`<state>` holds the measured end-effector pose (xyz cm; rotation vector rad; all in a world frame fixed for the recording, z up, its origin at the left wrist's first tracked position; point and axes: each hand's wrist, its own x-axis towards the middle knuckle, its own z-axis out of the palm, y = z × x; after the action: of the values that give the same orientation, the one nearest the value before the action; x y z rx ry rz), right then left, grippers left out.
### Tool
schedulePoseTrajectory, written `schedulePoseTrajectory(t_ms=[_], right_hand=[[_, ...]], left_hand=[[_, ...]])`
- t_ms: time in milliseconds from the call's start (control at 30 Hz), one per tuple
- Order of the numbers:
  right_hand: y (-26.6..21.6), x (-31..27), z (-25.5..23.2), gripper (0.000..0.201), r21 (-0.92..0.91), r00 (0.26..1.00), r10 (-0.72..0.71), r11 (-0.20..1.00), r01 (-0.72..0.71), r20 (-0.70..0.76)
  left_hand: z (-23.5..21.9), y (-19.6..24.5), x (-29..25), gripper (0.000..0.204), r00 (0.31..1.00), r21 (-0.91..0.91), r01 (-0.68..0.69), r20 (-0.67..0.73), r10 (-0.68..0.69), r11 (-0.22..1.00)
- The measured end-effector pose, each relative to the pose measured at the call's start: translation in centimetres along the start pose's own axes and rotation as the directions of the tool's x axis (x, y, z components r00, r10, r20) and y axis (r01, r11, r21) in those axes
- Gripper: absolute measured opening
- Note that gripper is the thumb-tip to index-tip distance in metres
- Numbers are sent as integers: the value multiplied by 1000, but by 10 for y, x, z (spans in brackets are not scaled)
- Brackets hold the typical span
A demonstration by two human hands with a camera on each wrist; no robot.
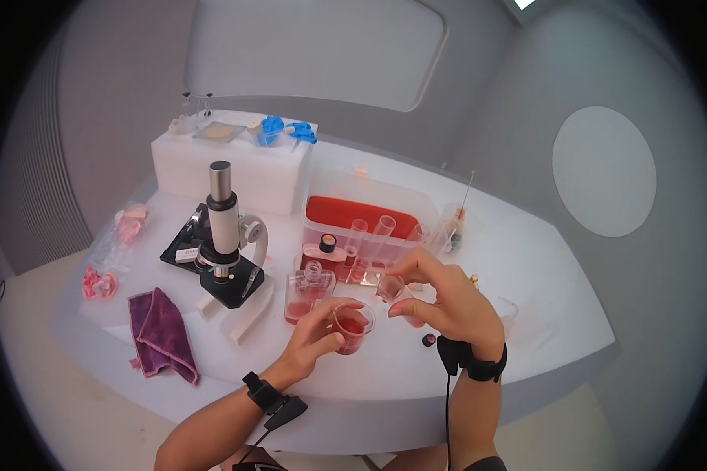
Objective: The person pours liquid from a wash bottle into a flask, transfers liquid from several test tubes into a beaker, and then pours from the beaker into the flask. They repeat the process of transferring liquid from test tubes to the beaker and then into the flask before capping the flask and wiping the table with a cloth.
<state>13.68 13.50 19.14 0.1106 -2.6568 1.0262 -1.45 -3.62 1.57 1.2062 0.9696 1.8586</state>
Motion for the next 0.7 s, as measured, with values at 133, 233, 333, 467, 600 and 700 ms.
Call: schedulePoseTrajectory(t_ms=[133,233,333,467,600,700], right_hand=[[11,2,0,42,-61,994,-77,995,82,75],[12,3,2,39,-65,992,-51,996,58,112],[20,6,8,37,-50,989,-63,996,70,131],[33,12,18,38,-102,983,-116,986,131,141],[39,13,22,40,-114,984,-116,985,132,138],[43,9,23,39,-151,983,-164,973,176,88]], left_hand=[[4,6,0,60,1000,30,-13,10,12,999],[6,7,1,60,1000,55,-14,25,13,998],[5,6,2,61,1000,71,9,24,-11,997],[3,1,2,67,999,70,49,17,-50,996],[0,-4,1,75,999,49,53,7,-54,997],[-1,-6,3,79,998,47,58,27,-59,997]])
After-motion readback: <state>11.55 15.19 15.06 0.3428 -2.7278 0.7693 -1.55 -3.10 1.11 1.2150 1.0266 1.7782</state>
